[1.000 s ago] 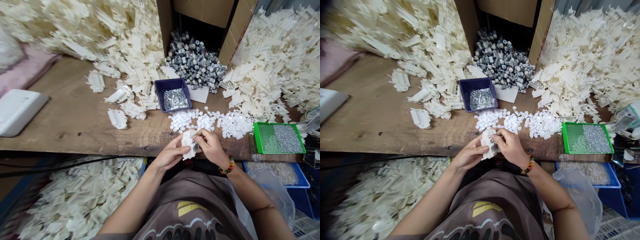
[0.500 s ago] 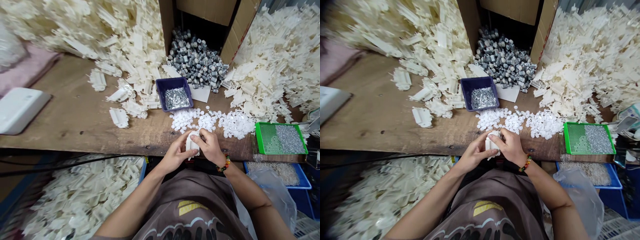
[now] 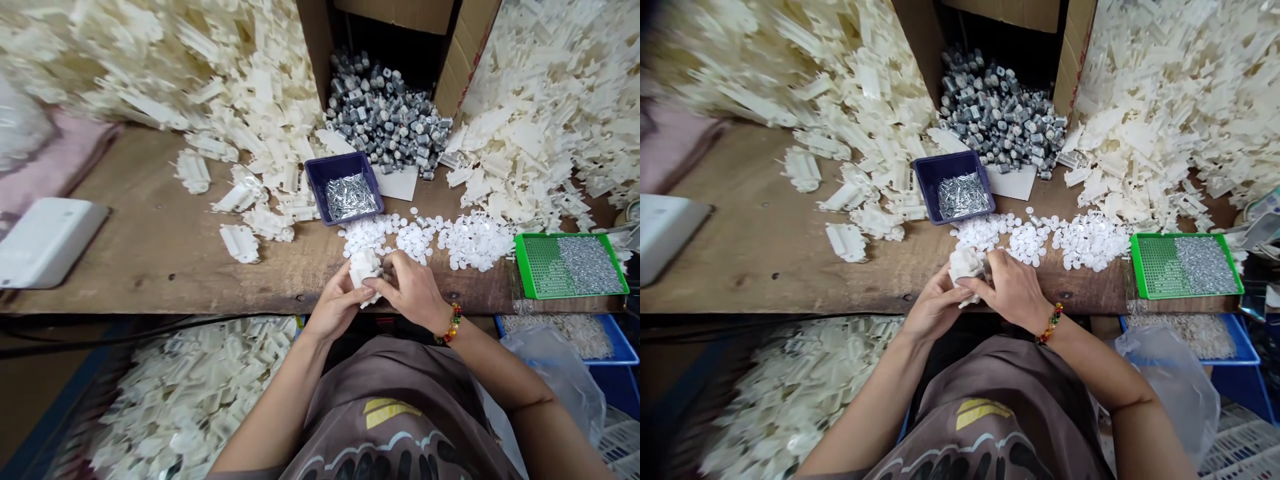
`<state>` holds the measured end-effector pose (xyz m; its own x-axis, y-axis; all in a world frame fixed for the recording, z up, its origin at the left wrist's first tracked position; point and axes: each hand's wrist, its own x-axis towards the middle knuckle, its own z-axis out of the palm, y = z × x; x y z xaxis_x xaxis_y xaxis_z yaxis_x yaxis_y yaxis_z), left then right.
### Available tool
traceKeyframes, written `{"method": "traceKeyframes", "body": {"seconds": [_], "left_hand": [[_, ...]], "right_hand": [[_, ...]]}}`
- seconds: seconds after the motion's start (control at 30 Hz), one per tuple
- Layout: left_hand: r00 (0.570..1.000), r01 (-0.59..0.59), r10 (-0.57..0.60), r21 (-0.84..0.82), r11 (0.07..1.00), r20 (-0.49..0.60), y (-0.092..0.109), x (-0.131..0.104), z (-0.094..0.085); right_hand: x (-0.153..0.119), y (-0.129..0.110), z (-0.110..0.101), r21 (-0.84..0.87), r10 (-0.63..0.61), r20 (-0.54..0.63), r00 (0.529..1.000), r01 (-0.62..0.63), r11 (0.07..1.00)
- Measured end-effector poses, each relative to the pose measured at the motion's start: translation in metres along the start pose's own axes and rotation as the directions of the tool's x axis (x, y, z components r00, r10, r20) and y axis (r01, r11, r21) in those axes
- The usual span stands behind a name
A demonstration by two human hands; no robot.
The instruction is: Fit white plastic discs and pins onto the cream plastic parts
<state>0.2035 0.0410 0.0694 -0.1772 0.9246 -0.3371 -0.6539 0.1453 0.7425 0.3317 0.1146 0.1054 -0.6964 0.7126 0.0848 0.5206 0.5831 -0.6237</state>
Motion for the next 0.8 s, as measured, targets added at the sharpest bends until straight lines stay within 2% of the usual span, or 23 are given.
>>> {"method": "traceKeyframes", "body": {"seconds": [0.17,0.27,0.37,0.43,0.53,0.6,0.67,0.73,0.8], "left_hand": [[1.0,0.014,-0.014,-0.031,0.999,0.012,0.001,0.0,0.0],[0.996,0.079,-0.075,-0.099,0.992,0.045,-0.001,-0.001,-0.002],[0.984,0.173,-0.16,-0.207,0.963,0.08,-0.001,0.001,-0.008],[0.972,0.237,-0.226,-0.274,0.932,0.069,0.001,0.003,-0.013],[0.947,0.306,-0.322,-0.352,0.885,0.013,0.003,0.003,-0.018],[0.934,0.329,-0.356,-0.367,0.87,-0.007,0.004,-0.005,-0.024],[0.938,0.331,-0.347,-0.31,0.891,0.002,0.004,-0.022,-0.035],[0.94,0.34,-0.34,-0.156,0.927,0.03,0.005,-0.048,-0.054],[0.913,0.405,-0.408,0.083,0.91,0.013,0.008,-0.078,-0.083]], "right_hand": [[-0.003,0.004,0.002,-0.035,-0.237,-0.039,0.971,0.235,0.971],[-0.004,0.004,0.005,0.008,-0.215,-0.029,0.976,0.216,0.976],[0.0,0.002,0.001,0.174,-0.147,0.016,0.989,0.142,0.974],[0.003,-0.001,-0.001,0.232,-0.149,-0.019,0.989,0.149,0.961],[0.005,-0.008,0.003,0.105,-0.318,-0.041,0.947,0.321,0.941],[0.007,-0.013,0.008,0.017,-0.444,0.049,0.895,0.444,0.896],[0.015,-0.018,0.013,0.042,-0.482,0.14,0.865,0.481,0.876],[0.034,-0.025,0.021,0.095,-0.443,0.187,0.877,0.433,0.897],[0.06,-0.036,0.036,0.074,-0.378,0.218,0.9,0.371,0.926]]}}
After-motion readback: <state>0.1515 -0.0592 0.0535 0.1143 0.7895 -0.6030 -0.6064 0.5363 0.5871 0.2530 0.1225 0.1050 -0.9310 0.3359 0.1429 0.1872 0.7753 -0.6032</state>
